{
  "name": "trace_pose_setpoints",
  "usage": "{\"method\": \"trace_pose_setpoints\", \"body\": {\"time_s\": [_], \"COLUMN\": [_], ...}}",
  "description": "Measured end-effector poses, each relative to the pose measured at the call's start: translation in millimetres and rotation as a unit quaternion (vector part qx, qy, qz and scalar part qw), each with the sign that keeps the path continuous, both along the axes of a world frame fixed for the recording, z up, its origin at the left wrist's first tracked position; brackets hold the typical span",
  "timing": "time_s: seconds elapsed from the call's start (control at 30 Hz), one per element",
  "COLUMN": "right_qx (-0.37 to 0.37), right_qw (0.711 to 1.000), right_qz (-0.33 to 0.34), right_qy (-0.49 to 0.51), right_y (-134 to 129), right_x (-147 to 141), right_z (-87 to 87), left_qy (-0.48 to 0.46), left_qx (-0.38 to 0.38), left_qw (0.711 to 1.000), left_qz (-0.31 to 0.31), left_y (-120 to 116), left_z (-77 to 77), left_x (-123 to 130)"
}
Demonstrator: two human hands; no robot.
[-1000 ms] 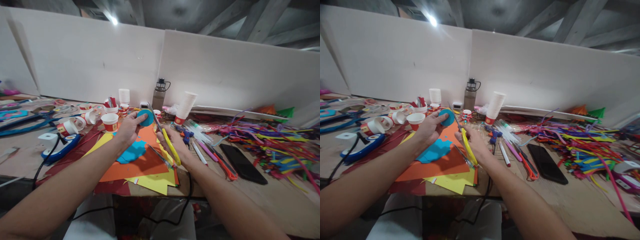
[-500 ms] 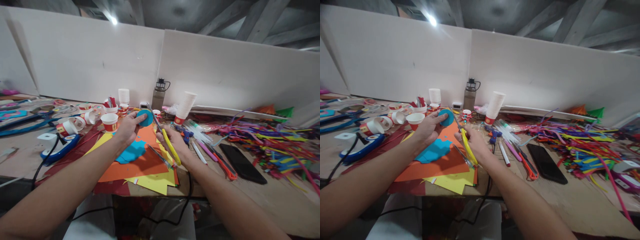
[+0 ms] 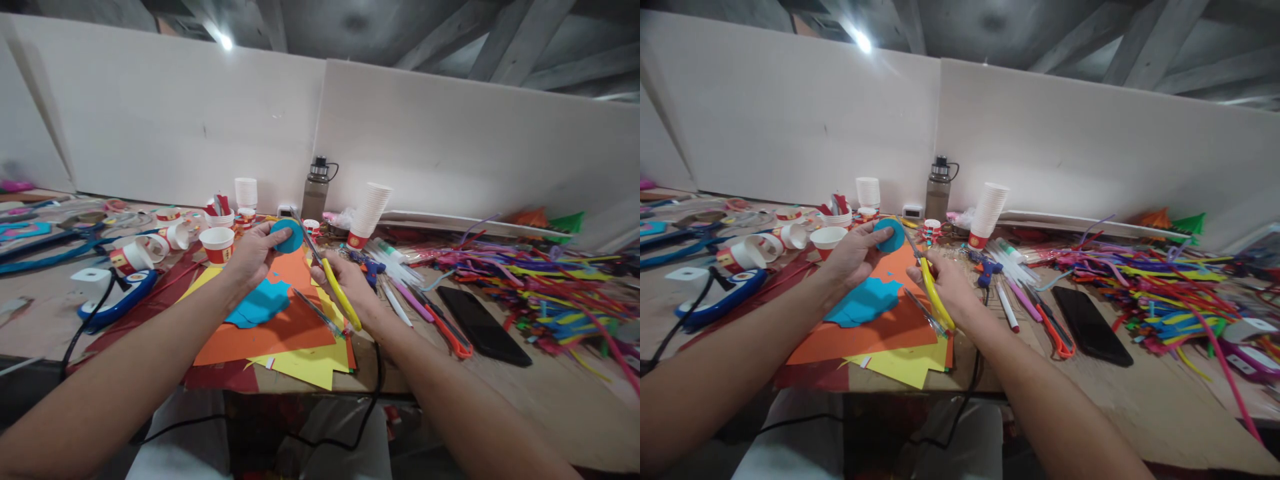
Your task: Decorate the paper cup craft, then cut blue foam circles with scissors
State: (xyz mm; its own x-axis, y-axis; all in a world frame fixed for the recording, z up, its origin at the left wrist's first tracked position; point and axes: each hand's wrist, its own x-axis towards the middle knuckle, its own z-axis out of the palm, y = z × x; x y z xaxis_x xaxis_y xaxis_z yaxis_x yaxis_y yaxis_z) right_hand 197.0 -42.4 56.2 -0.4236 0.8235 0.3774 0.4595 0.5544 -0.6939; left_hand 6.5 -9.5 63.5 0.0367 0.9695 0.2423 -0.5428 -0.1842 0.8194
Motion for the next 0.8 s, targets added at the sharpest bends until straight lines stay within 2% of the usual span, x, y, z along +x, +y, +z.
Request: {"method": "trace_pose_setpoints", "body": {"time_s": [0.4, 0.8], "right_qx": [-0.008, 0.027], "right_qw": [1.0, 0.999], "right_qz": [-0.001, -0.009], "right_qy": [-0.012, -0.03], "right_y": [-2.1, -2.3], "right_x": [1.7, 3.1], "right_z": [2.0, 2.0], "left_qy": [0.014, 0.059], "left_qx": [-0.019, 0.01], "left_qw": [1.0, 0.998], "left_qz": [0.005, -0.023], "left_y": [-1.4, 0.2], "left_z": [3.7, 6.6], "left_x": [-1.1, -9.7]}}
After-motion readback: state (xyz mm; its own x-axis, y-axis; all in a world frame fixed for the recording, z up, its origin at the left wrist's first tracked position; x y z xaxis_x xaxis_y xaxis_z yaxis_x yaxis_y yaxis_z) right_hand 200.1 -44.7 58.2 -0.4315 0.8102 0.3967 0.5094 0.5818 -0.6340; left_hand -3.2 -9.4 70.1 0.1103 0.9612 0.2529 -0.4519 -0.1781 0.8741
